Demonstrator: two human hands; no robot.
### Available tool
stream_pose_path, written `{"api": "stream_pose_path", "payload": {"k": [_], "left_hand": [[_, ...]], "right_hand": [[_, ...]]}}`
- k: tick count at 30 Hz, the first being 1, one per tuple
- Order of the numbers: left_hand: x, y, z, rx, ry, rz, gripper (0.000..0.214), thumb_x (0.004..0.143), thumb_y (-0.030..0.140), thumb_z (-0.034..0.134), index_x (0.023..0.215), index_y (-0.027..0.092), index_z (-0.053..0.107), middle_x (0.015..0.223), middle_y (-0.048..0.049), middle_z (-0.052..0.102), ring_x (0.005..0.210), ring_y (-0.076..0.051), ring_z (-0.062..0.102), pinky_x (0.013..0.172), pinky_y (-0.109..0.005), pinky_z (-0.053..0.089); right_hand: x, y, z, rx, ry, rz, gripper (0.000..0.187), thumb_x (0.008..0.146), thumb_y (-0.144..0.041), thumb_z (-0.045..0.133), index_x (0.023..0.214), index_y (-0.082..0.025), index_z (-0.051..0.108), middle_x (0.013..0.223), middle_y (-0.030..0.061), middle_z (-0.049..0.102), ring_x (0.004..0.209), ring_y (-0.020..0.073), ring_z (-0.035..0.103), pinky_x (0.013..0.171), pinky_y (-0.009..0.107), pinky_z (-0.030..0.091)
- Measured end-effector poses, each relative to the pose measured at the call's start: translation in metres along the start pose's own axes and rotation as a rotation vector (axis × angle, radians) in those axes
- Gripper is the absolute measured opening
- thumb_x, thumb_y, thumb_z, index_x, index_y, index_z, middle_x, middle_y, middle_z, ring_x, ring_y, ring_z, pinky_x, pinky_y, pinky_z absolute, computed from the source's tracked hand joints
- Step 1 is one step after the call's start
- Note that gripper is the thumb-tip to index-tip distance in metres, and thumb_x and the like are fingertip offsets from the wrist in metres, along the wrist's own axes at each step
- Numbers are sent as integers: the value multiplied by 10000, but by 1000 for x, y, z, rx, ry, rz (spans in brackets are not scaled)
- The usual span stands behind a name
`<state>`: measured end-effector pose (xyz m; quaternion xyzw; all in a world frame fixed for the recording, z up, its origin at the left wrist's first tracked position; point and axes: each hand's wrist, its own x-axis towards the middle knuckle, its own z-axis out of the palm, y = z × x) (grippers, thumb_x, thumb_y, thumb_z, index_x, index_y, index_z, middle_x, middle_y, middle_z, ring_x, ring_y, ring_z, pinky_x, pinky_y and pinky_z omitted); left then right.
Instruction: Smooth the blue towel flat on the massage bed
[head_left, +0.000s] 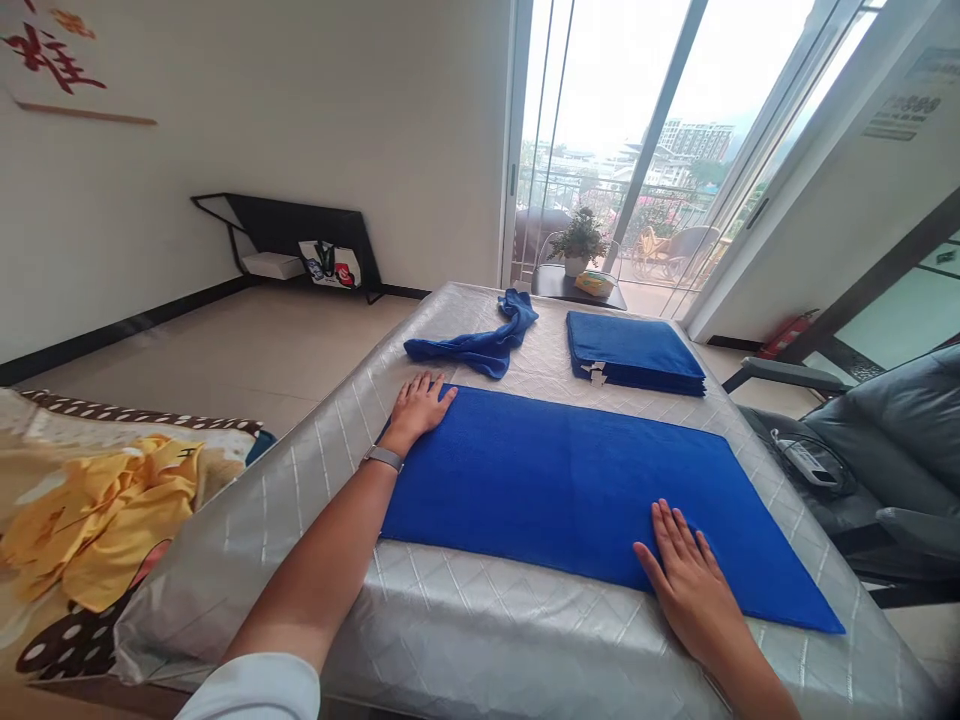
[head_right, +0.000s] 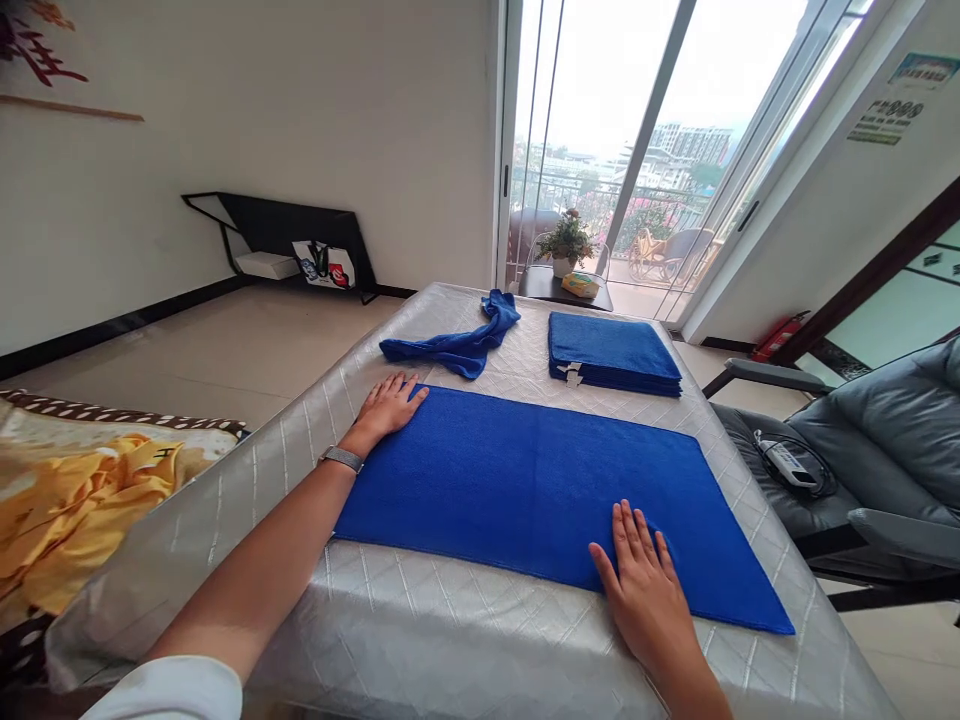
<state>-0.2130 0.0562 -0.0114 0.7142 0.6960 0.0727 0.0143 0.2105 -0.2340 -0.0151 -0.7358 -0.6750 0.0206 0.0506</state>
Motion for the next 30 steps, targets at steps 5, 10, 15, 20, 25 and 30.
{"api": "stream_pose_path", "payload": {"k": [5,10,15,20,25,30], "left_hand": [[0,-1,1,-9,8,-2,682,1013,595,208,1561,202,305,1628,-110,264,1502,-275,217,1210,-456,153],[0,-1,2,11,34,6,662,1022,570,221,1555,190,322,1617,-121,288,1497,-278,232,1207,-454,168],[0,-2,2,14,33,10,669,1020,578,225,1555,187,322,1614,-127,291,1493,-284,245,1202,-461,189],[1,-2,3,-18,30,12,685,1016,596,217,1554,186,323,1616,-136,285,1497,-290,230,1207,-468,169],[1,-1,3,-43,30,7,692,1012,601,232,1553,180,325,1619,-139,274,1501,-288,214,1211,-468,148],[0,0,2,-55,38,12,701,1008,608,238,1548,171,338,1617,-144,276,1497,-297,225,1207,-478,149]], "right_hand": [[-13,111,5,-12,70,191,935,902,-687,52,1568,-56,229,1626,155,252,1510,285,182,1216,545,185],[-20,153,4,-23,64,256,953,879,-677,68,1541,-22,269,1613,196,267,1506,309,188,1214,540,186],[-20,148,6,-47,77,261,943,875,-679,72,1548,-48,269,1610,183,285,1507,290,195,1215,526,191],[-20,141,-2,-64,113,304,939,891,-666,46,1535,-36,310,1588,186,332,1495,308,231,1209,557,187],[-7,93,-21,-34,236,220,915,926,-661,32,1527,-40,334,1580,161,359,1504,273,209,1228,521,152],[30,5,-40,29,120,6,810,981,-619,100,1554,-82,296,1598,112,335,1506,218,206,1239,453,173]]}}
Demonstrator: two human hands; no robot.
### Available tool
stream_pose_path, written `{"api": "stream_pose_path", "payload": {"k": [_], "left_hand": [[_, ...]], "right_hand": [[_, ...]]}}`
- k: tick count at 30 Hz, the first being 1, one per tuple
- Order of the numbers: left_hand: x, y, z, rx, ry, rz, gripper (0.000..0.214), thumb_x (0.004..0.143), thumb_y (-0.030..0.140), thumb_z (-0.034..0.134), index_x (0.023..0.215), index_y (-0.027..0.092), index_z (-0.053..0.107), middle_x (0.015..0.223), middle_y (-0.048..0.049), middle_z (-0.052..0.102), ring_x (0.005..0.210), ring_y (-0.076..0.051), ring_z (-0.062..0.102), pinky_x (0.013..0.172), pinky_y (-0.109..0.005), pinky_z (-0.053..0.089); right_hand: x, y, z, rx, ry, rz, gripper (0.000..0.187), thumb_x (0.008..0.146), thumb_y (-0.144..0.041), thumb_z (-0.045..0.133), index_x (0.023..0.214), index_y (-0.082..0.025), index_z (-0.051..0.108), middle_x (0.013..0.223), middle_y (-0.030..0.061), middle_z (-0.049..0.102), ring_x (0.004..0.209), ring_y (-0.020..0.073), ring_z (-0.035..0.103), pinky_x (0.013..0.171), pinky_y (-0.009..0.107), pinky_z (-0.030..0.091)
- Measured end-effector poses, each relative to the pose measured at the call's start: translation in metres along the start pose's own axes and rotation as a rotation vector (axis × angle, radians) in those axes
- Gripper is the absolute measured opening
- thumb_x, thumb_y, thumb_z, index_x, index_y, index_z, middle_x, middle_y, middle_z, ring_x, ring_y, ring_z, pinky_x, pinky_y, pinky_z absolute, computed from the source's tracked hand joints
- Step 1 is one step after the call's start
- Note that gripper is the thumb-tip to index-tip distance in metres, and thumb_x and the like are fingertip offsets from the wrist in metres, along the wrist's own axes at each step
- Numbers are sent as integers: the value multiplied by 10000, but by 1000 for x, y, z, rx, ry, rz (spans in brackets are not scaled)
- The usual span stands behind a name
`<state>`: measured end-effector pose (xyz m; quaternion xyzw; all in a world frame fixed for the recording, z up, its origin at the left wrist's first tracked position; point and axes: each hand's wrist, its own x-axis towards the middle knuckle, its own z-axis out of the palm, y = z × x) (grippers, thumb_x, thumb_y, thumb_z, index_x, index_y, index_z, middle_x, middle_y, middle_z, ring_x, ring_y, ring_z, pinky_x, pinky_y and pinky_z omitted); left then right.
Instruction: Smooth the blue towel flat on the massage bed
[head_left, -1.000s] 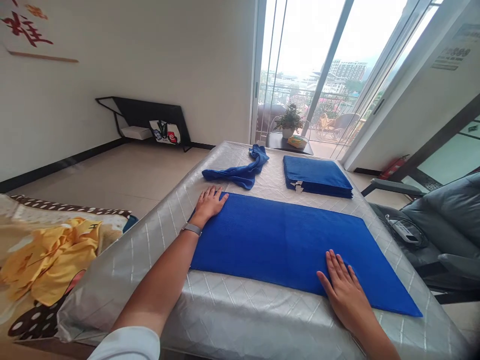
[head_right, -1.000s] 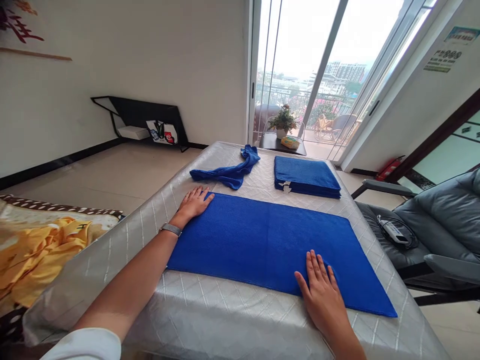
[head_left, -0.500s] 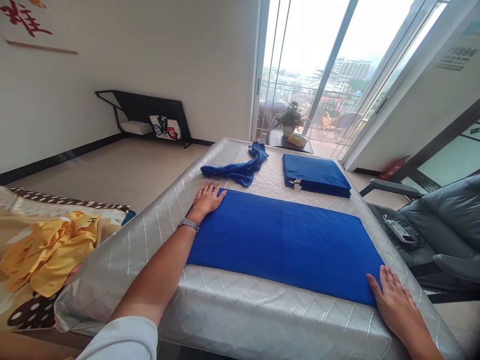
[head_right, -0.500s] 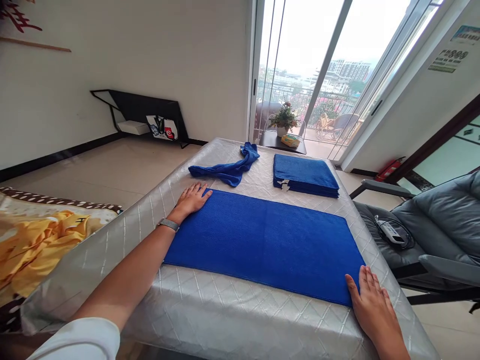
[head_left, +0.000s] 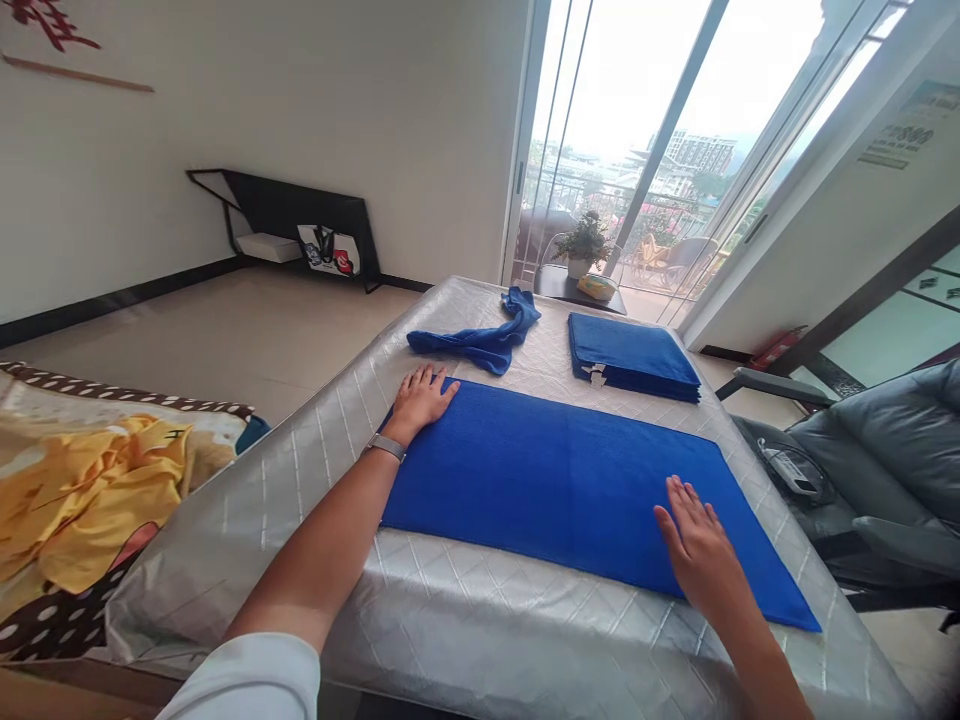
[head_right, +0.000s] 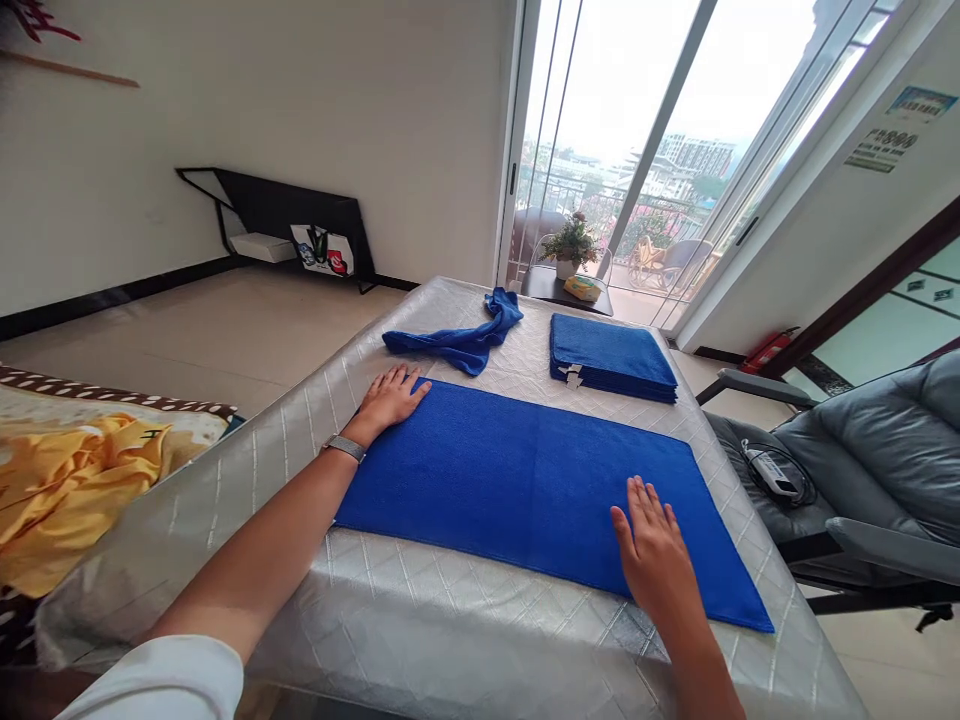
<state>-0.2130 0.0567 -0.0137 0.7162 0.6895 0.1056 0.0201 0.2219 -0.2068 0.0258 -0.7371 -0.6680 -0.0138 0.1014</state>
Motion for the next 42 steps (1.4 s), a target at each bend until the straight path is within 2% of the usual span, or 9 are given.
{"api": "stream_pose_path", "payload": {"k": [6,9,12,17,25,27,32,37,42], "left_hand": [[-1,1,-1,7,-10,-1,701,1011,606,222,1555,174,321,1619,-148,272,1500,-291,215,1211,-460,133],[-2,1,-2,7,2,-5,693,1012,600,230,1551,176,331,1619,-145,273,1499,-288,219,1212,-455,135],[-4,2,-3,6,-3,-10,685,1013,592,239,1552,180,329,1620,-138,274,1500,-286,219,1212,-452,139],[-5,2,-3,23,0,1,684,1017,586,229,1552,172,327,1616,-138,283,1501,-281,218,1212,-447,140],[-1,0,0,30,-5,1,692,1010,601,220,1551,184,330,1614,-124,295,1494,-285,237,1204,-466,171],[-1,-1,0,35,-1,8,688,1013,593,216,1551,180,331,1613,-127,296,1493,-283,240,1205,-463,171],[-4,-1,-3,71,35,13,638,1031,524,231,1548,166,333,1609,-127,305,1491,-262,254,1211,-445,162],[-12,7,-10,115,145,29,616,1030,469,260,1523,121,380,1596,-156,322,1475,-278,293,1208,-438,195],[-19,14,-21,175,213,153,570,1015,398,288,1463,97,470,1560,-151,394,1450,-273,342,1207,-422,222]], "right_hand": [[68,-92,4,30,-227,-218,790,993,-611,75,1580,-103,219,1642,69,201,1519,179,125,1246,393,125],[107,-115,20,13,-241,-199,780,999,-583,43,1586,-88,181,1651,69,160,1524,177,86,1245,380,93],[136,-118,38,-16,-232,-129,766,1006,-571,75,1586,-81,175,1654,82,157,1526,188,80,1242,387,79],[151,-82,52,-30,-230,-99,782,998,-598,76,1589,-93,164,1659,85,140,1527,194,75,1239,403,64],[149,55,37,-101,-192,171,753,1003,-532,86,1577,-56,192,1653,115,175,1522,215,129,1236,415,104],[148,79,35,-86,-181,244,766,1000,-525,81,1570,-26,195,1651,132,176,1522,232,124,1235,430,111],[145,96,33,-60,-162,307,763,998,-519,94,1570,-24,194,1653,128,172,1521,238,129,1237,428,98],[146,105,35,-25,-127,348,767,991,-531,101,1572,-41,205,1651,132,182,1514,254,154,1233,458,111],[145,113,38,5,-90,359,789,983,-539,103,1565,-17,215,1647,142,195,1514,259,152,1233,453,97]]}}
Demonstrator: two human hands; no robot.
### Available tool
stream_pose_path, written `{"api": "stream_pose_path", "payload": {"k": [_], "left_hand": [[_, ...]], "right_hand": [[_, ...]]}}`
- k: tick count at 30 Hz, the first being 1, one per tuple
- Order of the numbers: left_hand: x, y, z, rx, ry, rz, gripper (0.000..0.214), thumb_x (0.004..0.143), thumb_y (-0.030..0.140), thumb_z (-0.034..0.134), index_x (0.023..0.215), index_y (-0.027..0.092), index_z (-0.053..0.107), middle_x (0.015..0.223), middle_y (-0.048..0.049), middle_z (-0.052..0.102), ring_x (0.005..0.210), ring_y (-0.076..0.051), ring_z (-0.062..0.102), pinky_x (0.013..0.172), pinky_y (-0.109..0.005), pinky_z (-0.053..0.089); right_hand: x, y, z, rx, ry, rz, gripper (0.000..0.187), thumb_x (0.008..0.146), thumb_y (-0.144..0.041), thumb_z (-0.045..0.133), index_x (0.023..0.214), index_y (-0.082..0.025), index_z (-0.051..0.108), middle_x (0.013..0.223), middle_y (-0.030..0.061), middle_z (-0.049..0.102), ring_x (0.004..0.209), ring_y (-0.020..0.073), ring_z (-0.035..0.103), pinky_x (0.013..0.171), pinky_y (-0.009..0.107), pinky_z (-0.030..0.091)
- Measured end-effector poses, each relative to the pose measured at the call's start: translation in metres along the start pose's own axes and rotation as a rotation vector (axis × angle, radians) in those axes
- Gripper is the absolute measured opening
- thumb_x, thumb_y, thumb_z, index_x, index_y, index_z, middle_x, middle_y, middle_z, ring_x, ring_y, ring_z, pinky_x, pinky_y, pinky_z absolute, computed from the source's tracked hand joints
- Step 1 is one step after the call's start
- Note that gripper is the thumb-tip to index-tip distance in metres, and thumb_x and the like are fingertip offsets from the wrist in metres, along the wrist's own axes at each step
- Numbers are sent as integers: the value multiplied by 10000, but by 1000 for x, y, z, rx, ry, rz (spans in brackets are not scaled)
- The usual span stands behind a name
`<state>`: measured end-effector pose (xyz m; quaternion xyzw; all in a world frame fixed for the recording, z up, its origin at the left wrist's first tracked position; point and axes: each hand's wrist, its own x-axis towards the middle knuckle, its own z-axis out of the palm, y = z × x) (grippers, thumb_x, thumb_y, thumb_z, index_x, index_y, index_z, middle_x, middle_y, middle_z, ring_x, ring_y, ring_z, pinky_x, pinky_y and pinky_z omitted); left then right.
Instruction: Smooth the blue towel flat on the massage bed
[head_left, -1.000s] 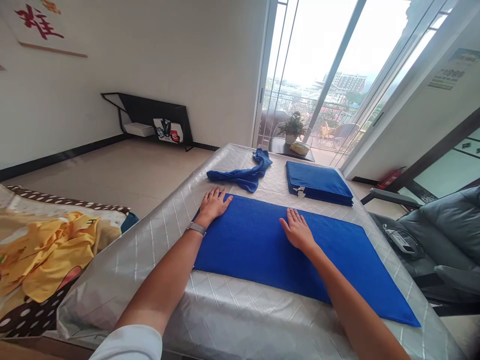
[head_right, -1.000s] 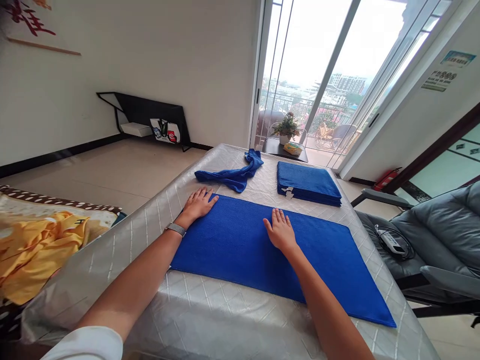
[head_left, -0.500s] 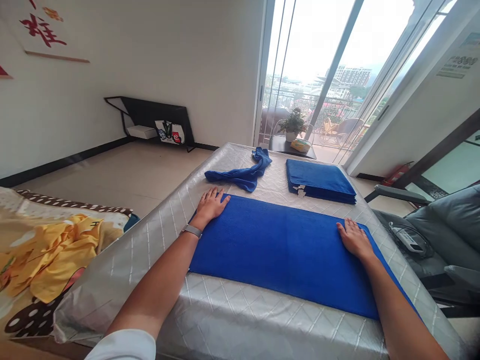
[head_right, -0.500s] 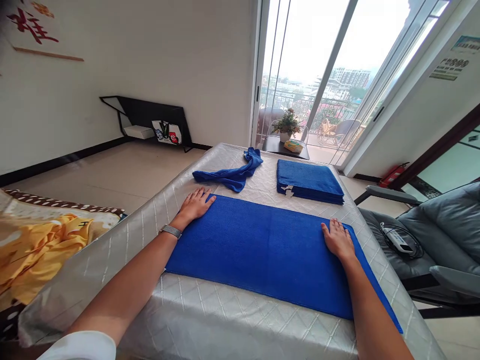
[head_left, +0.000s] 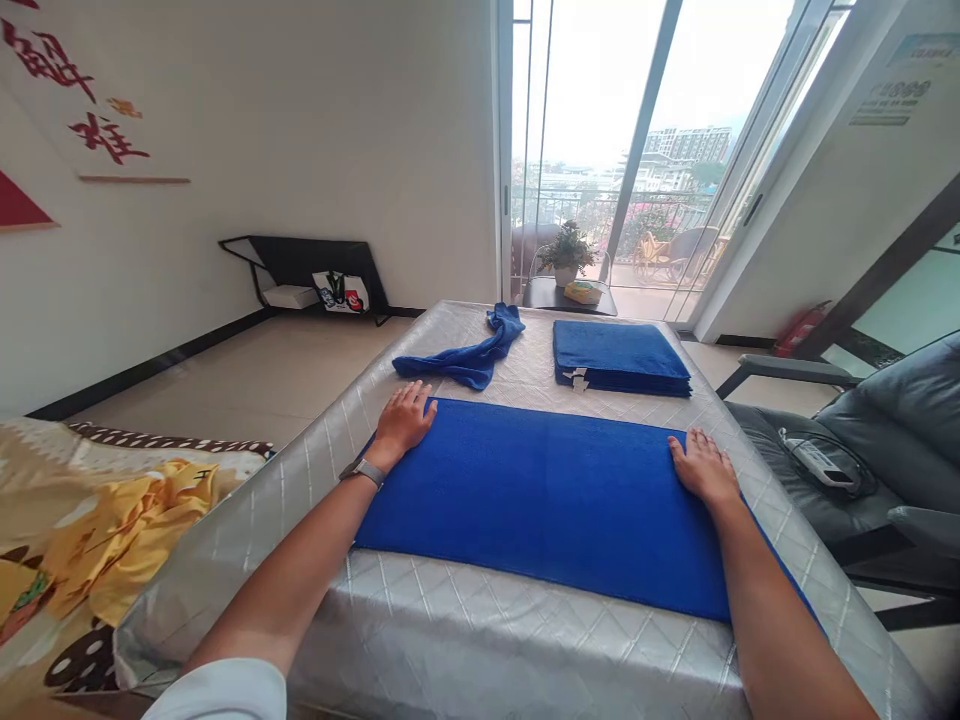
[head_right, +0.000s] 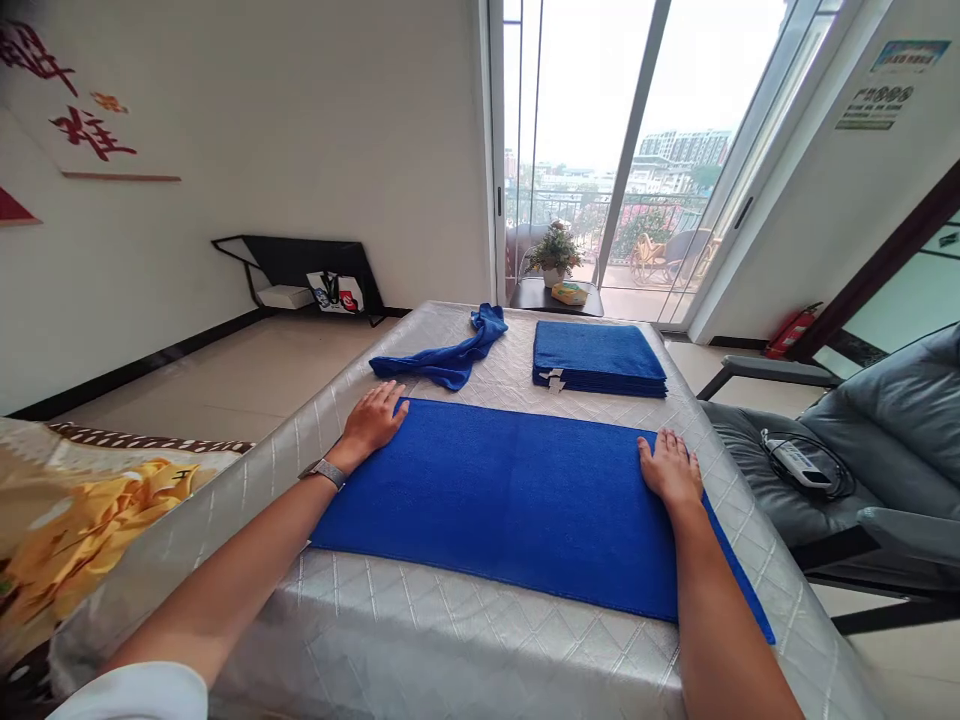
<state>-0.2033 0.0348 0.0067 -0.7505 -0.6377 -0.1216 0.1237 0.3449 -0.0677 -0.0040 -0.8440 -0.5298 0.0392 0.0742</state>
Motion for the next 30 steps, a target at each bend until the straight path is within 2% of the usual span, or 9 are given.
{"api": "stream_pose_path", "payload": {"k": [3,5,9,12,16,19,22,25,30], "left_hand": [[1,10,-10,23,-30,82,544,1016,364,282,1446,108,496,1555,-138,407,1454,-275,336,1210,-430,220],[2,30,-17,2,-36,105,541,1026,362,261,1438,109,503,1556,-132,408,1457,-265,332,1207,-417,230],[-4,107,-22,-165,-102,261,606,1047,417,202,1466,53,447,1538,-164,425,1445,-231,361,1197,-357,265],[-12,171,-16,-266,-173,411,683,1043,510,149,1521,69,357,1583,-162,337,1487,-232,272,1220,-397,220],[-17,214,-4,-327,-243,424,753,1011,616,126,1563,129,284,1610,-139,276,1507,-242,203,1231,-437,181],[-16,209,2,-328,-261,392,787,988,665,137,1579,158,247,1618,-118,259,1510,-248,184,1236,-441,152],[-12,184,4,-310,-268,331,816,971,696,144,1581,163,239,1622,-113,246,1511,-247,180,1237,-429,133],[-7,144,5,-267,-285,245,845,961,715,124,1575,148,252,1624,-119,239,1511,-247,181,1233,-422,122],[2,51,7,-169,-339,48,853,974,688,110,1570,89,227,1632,-147,190,1516,-245,159,1226,-438,122]], "right_hand": [[0,-1,2,5,13,0,783,982,-529,105,1563,-18,222,1642,148,208,1515,257,150,1231,452,93],[0,-2,3,2,14,3,778,983,-523,102,1564,-21,222,1642,148,208,1514,252,154,1231,448,92],[0,-3,3,-2,22,10,779,985,-528,96,1566,-24,219,1646,135,201,1512,242,161,1232,439,86],[-2,-4,2,-1,21,17,772,987,-523,99,1566,-27,222,1647,129,199,1513,241,161,1233,434,82],[-3,-4,1,-3,12,20,764,988,-518,102,1568,-36,225,1648,120,201,1512,241,165,1233,424,79],[-3,-4,1,-5,14,15,771,985,-521,96,1568,-34,223,1646,121,207,1511,241,166,1233,432,83],[-1,-3,2,4,15,13,776,979,-531,94,1573,-46,212,1646,127,204,1512,239,164,1231,439,89],[0,-2,4,15,16,12,785,975,-541,95,1573,-47,213,1647,134,200,1513,242,161,1230,440,89],[0,-2,4,10,17,22,783,978,-534,85,1573,-42,209,1650,125,191,1514,242,152,1234,433,76]]}}
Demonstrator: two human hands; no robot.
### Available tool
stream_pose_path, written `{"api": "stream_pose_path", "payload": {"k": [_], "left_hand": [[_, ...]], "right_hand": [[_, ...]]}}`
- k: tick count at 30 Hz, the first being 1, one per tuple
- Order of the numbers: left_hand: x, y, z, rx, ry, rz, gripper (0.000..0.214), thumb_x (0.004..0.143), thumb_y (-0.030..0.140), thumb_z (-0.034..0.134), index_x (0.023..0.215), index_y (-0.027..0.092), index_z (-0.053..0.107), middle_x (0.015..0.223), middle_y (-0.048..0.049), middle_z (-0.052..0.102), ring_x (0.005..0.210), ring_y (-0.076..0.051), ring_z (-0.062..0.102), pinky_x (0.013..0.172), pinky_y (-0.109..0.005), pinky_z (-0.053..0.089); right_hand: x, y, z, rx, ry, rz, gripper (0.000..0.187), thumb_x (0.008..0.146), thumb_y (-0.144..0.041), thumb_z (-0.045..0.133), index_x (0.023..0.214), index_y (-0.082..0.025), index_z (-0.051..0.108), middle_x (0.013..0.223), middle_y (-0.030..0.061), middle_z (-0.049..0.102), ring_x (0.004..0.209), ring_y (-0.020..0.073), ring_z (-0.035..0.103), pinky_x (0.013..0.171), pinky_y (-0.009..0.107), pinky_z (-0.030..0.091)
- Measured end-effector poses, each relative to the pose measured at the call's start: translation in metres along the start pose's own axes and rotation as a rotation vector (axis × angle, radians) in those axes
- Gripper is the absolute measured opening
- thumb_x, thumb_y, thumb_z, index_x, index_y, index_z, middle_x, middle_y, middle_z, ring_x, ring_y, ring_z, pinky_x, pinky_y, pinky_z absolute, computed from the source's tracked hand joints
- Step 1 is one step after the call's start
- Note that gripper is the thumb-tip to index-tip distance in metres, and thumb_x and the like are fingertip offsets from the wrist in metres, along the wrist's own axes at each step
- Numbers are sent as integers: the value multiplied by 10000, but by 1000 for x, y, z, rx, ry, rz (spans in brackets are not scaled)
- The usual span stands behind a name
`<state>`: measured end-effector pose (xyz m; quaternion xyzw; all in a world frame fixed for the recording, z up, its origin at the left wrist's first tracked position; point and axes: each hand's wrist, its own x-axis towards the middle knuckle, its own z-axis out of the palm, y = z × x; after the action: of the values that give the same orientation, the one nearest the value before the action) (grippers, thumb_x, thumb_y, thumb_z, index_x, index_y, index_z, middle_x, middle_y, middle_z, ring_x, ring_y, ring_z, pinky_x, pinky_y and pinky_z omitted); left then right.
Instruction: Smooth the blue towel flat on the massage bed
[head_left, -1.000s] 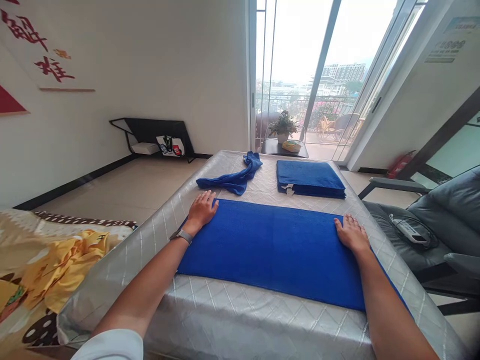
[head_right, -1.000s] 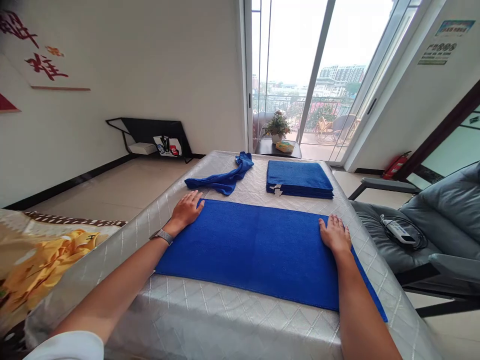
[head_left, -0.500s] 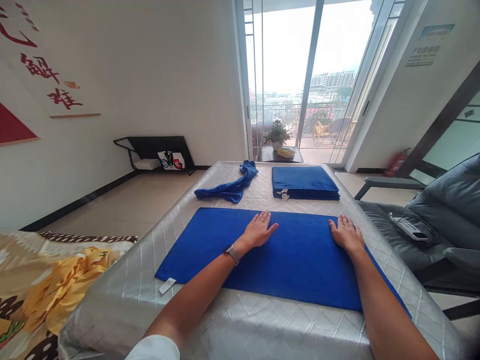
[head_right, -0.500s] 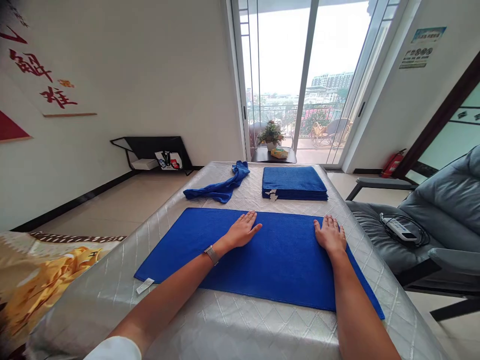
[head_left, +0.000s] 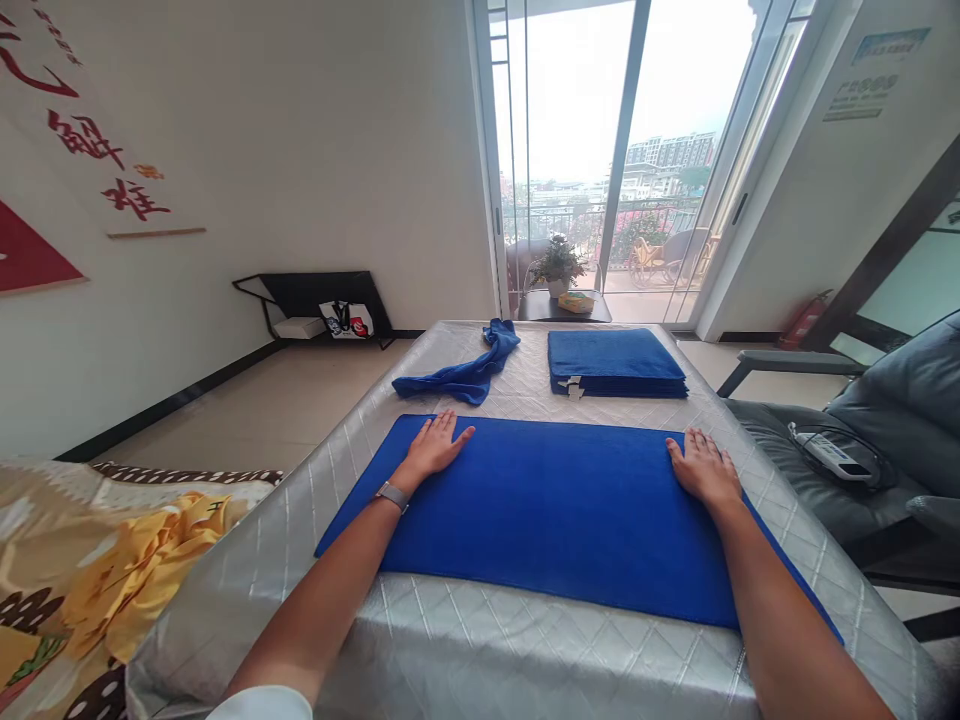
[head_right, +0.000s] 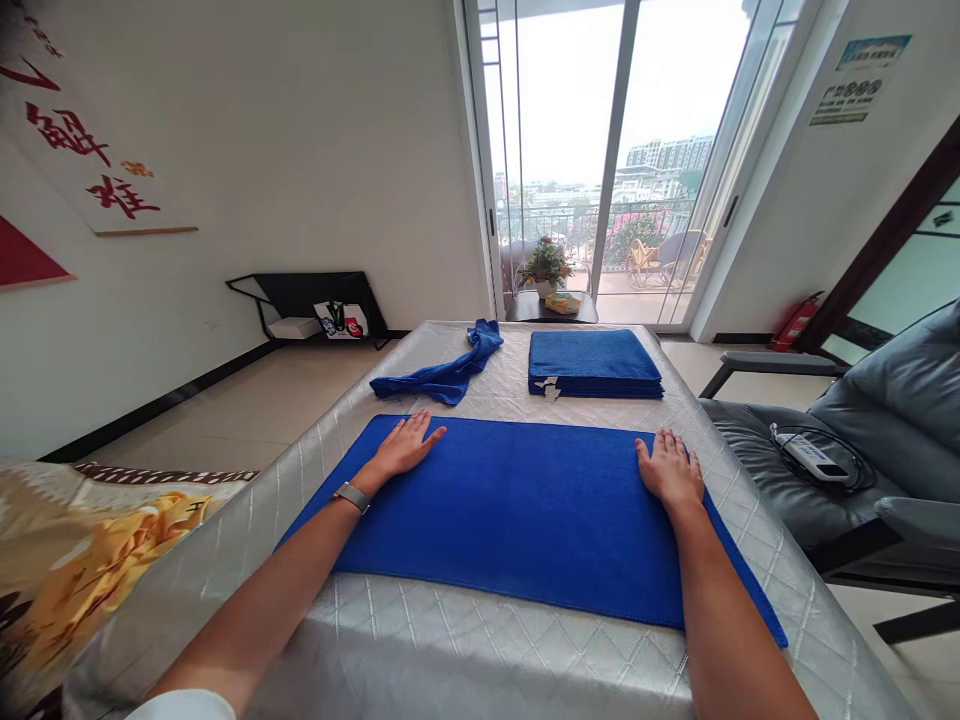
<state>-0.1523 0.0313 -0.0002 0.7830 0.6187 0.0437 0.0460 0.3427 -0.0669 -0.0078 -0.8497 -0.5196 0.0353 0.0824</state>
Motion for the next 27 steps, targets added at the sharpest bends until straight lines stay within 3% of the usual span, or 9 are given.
{"api": "stream_pose_path", "payload": {"k": [3,6,15,18,21,24,27], "left_hand": [[1,-48,-6,31,1,-134,834,988,651,128,1565,56,221,1629,-168,186,1516,-242,160,1223,-432,138],[2,-72,-6,50,35,-191,813,992,636,119,1561,71,254,1626,-160,207,1509,-250,191,1220,-431,154],[4,-69,0,56,65,-208,821,995,632,117,1559,49,243,1624,-150,227,1508,-259,198,1224,-442,150],[4,-70,2,41,91,-213,814,996,635,124,1557,62,260,1623,-145,232,1507,-257,205,1227,-443,138],[5,-70,4,29,103,-209,800,1002,622,147,1555,55,261,1621,-147,235,1507,-257,205,1229,-447,127],[5,-70,6,36,123,-198,767,1010,598,165,1548,67,289,1613,-147,261,1504,-260,212,1225,-456,144],[4,-71,5,37,130,-195,747,1014,584,174,1540,73,312,1605,-152,281,1498,-267,233,1220,-469,163]], "right_hand": [[-1,-1,-2,-14,-15,4,778,978,-530,78,1578,-48,195,1654,114,183,1518,235,141,1236,431,80],[-2,-2,-3,-19,-18,-2,791,973,-537,73,1575,-38,194,1654,107,182,1518,238,142,1237,445,91],[-3,-3,-7,-29,38,-50,788,970,-518,126,1550,1,254,1627,168,241,1509,296,178,1227,522,111],[-24,-38,-16,-32,76,-185,762,987,-482,105,1528,16,304,1609,187,276,1504,303,198,1222,523,143],[-56,-95,-18,14,90,-411,749,1003,-512,54,1555,-62,285,1615,120,286,1513,223,178,1235,449,145],[-84,-147,-11,24,35,-579,754,1005,-557,51,1577,-102,235,1635,77,232,1519,175,134,1242,393,125],[-97,-170,0,-24,-70,-614,761,1004,-569,51,1575,-102,238,1640,72,208,1520,180,120,1244,402,109]]}}
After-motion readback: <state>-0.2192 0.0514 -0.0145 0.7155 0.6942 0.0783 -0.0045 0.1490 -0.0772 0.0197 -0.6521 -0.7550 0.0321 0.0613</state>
